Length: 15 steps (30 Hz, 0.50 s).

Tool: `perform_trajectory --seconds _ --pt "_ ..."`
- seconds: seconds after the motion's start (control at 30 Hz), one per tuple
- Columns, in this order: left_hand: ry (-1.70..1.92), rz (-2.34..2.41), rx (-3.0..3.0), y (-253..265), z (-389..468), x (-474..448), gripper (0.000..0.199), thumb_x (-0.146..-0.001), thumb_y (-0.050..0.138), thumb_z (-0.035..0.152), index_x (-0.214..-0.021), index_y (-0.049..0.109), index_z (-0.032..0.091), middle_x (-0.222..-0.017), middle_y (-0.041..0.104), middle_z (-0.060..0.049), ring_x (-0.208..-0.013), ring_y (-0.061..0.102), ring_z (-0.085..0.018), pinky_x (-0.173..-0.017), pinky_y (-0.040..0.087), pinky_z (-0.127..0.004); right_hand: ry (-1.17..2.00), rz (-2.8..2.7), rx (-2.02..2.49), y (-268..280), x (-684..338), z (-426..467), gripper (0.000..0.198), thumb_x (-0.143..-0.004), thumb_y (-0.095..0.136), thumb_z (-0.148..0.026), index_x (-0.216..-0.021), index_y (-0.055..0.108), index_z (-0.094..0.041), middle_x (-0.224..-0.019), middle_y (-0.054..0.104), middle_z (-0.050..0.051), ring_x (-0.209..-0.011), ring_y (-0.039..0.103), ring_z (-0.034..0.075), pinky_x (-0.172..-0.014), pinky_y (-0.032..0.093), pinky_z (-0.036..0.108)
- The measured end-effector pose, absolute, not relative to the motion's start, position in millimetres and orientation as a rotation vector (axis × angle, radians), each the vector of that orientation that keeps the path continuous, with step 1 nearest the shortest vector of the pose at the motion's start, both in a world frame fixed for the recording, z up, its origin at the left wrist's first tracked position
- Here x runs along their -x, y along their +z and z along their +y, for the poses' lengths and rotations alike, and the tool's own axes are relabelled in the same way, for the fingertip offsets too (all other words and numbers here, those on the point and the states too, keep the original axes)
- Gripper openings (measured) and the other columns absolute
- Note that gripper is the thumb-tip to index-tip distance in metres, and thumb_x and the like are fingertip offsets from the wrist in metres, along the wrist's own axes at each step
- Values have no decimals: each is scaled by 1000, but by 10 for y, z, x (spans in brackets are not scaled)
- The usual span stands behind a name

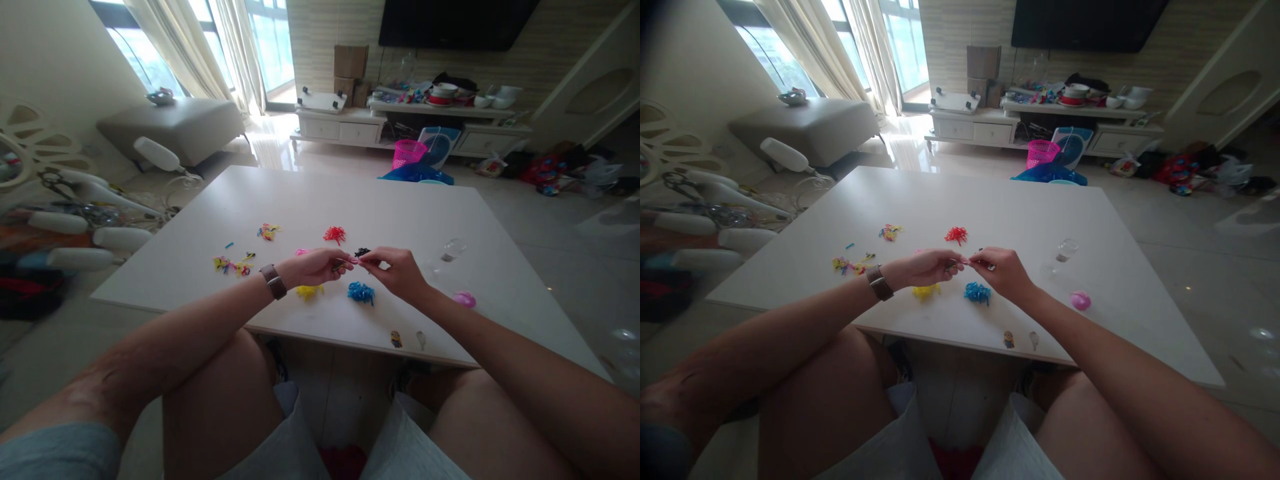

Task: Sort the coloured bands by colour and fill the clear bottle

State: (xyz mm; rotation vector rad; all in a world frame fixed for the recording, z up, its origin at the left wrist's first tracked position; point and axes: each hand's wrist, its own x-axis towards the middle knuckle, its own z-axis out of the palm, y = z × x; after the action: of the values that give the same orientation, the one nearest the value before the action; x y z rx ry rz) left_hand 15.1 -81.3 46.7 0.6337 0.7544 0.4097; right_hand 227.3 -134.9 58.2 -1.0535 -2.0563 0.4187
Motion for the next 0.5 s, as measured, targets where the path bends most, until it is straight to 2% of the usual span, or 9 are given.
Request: perform_trajectory --seconds 0.17,0.3,0.5 --pt "484 762 -806 445 -841 -165 10 -82 73 17 -86 70 9 -82 66 -6 -64 54 -5 -59 45 -16 468 -2020 1137 586 -2274 -1348 14 -88 68 -29 -87 77 -18 -80 76 5 -68 66 16 -64 49 27" --pt "565 712 -1020 426 -857 -167 18 -73 80 16 -86 69 11 -76 64 -3 -65 52 -6 -61 39 -19 525 -1978 1188 581 -2273 -1347 16 -87 70 -32 -86 78 -18 -80 77 5 -68 67 17 -65 51 28" --pt "601 679 -1131 346 -850 -177 24 -71 82 26 -82 68 11 -77 66 -4 -64 50 -7 -61 35 -23 632 -1924 1248 573 -2260 -1343 21 -85 71 -37 -85 79 -18 -79 78 6 -68 67 17 -65 51 28"
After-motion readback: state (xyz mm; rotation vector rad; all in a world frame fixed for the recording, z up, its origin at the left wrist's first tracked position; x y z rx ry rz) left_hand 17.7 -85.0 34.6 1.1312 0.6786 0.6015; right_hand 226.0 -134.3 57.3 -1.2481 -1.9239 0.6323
